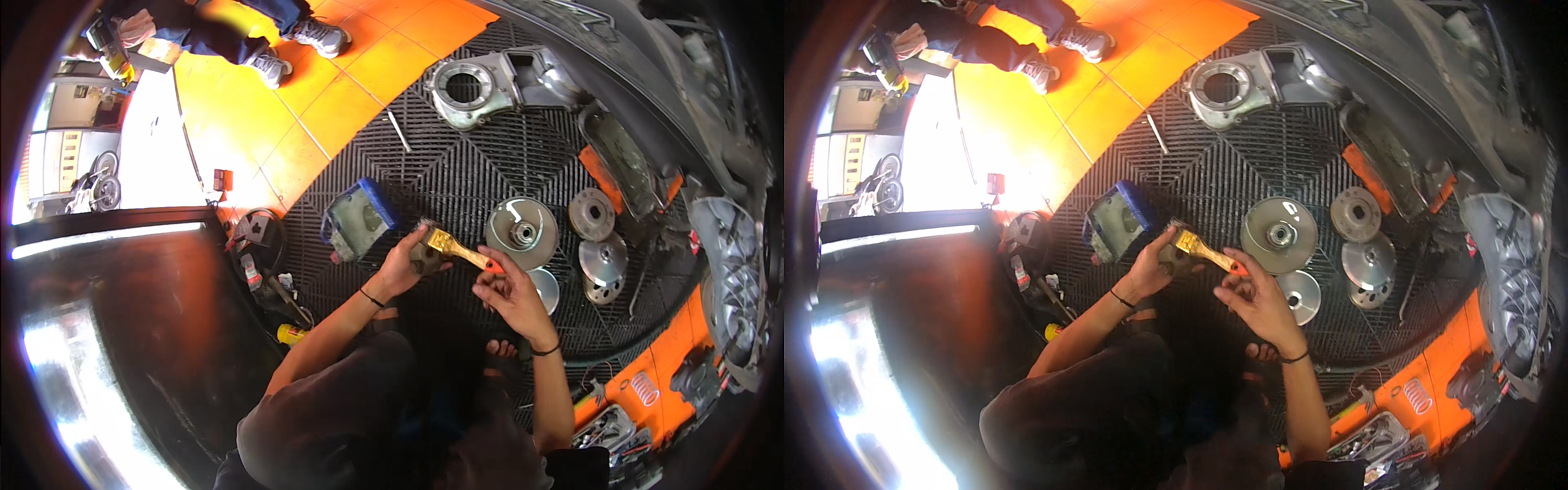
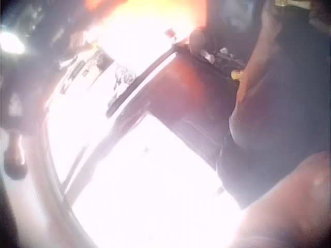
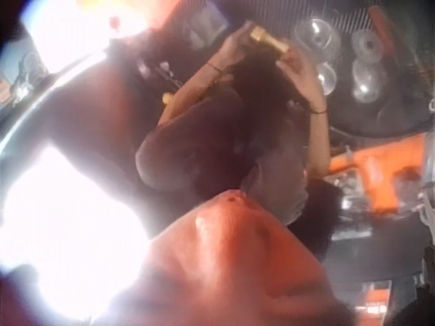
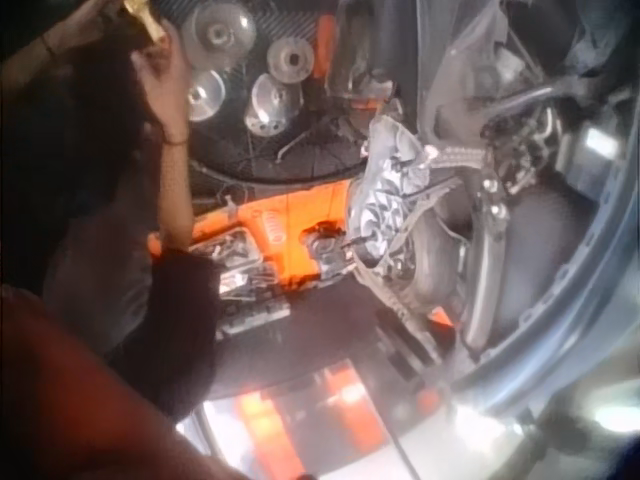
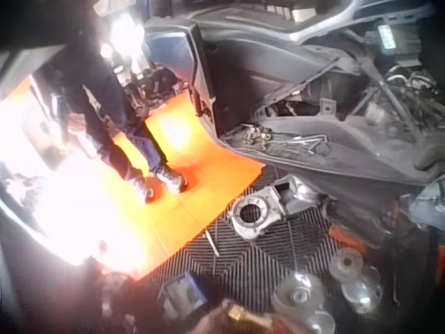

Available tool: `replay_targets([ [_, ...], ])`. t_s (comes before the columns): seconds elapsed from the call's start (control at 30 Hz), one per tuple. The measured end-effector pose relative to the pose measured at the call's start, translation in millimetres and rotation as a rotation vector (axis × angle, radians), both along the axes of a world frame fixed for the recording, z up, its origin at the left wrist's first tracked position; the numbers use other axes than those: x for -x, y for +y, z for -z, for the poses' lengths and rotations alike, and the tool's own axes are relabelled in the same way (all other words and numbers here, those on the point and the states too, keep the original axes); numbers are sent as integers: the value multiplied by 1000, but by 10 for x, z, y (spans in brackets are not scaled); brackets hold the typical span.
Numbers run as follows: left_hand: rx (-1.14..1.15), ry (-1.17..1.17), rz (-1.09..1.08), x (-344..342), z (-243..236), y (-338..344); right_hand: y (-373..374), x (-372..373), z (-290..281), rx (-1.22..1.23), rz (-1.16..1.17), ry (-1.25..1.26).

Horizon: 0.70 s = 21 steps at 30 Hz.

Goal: The person cleans motorcycle engine components with a brush, applies lubricant from a spray can, and uses a wrench to tighten bolts on the engine casing.

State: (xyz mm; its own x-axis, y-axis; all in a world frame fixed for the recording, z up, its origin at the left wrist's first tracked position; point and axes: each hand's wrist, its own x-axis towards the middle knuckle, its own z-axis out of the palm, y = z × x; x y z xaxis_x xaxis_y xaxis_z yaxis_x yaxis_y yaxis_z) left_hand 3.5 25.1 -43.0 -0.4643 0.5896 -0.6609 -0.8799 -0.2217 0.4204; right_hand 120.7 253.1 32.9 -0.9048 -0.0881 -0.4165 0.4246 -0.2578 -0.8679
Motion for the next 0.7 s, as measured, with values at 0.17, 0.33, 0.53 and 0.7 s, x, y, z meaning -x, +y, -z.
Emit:
replay_targets([
  [0.17,-74,-28,53,-146,-35,231,-155,15,130,-3,149,48],
  [0.33,-172,-93,18,-233,-37,299,-433,103,311,-202,318,142],
  [0.53,-236,-94,-128,-48,63,264,-687,117,449,-474,217,382],
  [0.7,-243,-25,-175,70,108,215,-838,134,501,-545,190,540],
])
